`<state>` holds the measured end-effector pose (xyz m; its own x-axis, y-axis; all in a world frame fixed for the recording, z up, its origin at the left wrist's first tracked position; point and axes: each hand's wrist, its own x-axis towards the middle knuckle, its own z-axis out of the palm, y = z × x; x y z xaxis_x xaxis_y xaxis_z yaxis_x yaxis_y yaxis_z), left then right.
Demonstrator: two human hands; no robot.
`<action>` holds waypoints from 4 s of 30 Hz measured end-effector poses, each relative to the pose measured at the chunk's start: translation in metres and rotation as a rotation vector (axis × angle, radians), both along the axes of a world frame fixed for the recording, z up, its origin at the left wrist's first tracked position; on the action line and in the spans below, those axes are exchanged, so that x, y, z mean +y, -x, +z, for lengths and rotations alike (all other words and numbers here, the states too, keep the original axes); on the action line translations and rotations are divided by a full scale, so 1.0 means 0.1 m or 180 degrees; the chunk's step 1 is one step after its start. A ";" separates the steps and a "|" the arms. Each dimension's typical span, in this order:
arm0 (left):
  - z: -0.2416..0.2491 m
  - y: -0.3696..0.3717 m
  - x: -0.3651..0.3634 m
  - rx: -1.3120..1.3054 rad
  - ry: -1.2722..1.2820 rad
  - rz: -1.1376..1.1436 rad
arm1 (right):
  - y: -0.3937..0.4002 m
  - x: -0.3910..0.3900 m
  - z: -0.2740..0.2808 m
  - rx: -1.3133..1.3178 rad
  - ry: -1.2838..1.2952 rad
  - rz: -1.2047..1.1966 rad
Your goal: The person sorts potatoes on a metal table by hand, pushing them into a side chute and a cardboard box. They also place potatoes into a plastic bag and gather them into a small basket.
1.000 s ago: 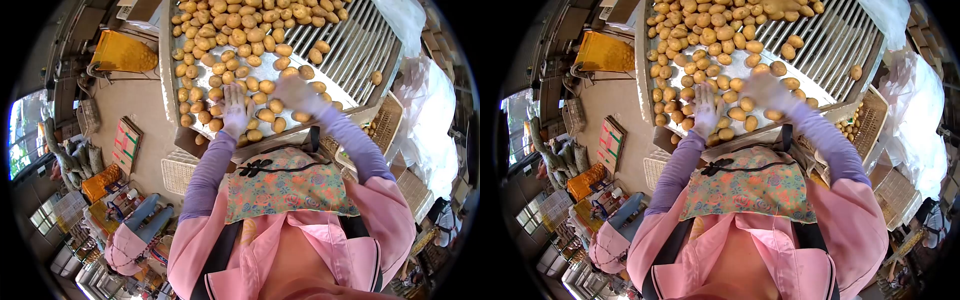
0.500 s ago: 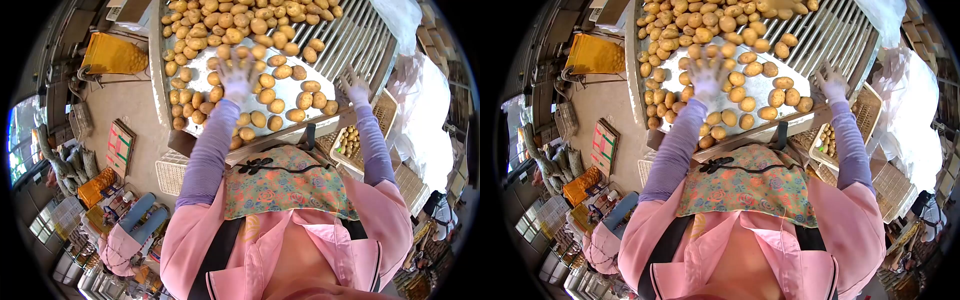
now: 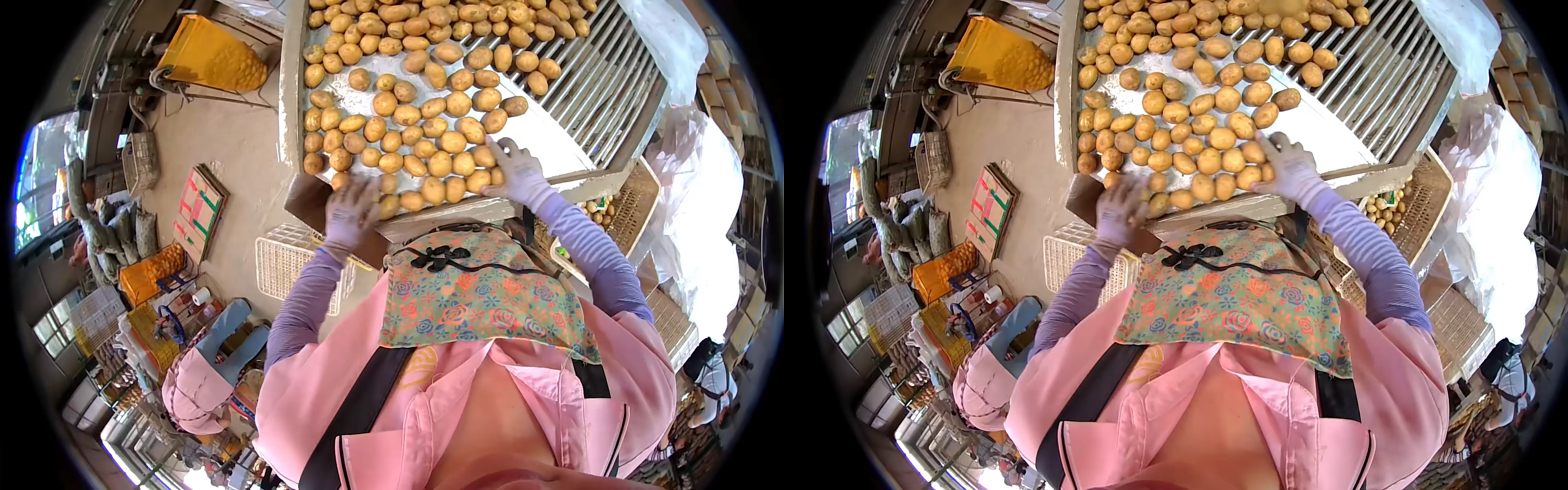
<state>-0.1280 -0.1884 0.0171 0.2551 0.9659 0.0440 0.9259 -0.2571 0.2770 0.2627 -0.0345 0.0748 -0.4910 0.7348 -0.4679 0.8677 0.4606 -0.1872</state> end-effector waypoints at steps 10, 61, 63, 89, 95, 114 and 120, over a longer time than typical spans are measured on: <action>-0.11 -0.28 1.24 0.0975 0.0330 0.1865 | 1.26 -0.41 -0.50 0.1150 -0.0475 0.1086; -0.39 -1.20 1.81 0.1906 0.0762 -0.0083 | 0.50 0.43 -0.97 0.2812 -0.0265 0.2381; -0.07 -1.51 1.94 0.0340 -0.0844 -0.0389 | -0.03 0.89 -0.87 0.2663 -0.0634 0.1880; 0.33 -0.74 5.91 0.3538 0.0251 -0.1016 | 0.16 4.80 0.52 0.1780 0.0729 -0.0863; 0.19 -0.95 4.73 0.1466 0.1061 -0.0401 | 0.49 3.57 0.34 0.1696 0.0019 -0.0488; -0.12 -1.29 1.47 -0.0209 -0.0636 0.0194 | 0.21 0.14 -0.55 0.1693 -0.1514 0.0324; -0.12 -1.04 1.63 0.0018 -0.0402 0.0391 | 0.12 0.71 -0.05 0.1357 -0.1771 0.0785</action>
<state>-0.0235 -0.0252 0.0051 0.1361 0.9767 0.1658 0.9539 -0.1744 0.2443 0.2509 0.0360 0.0698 -0.7282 0.6526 0.2094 0.6310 0.7576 -0.1670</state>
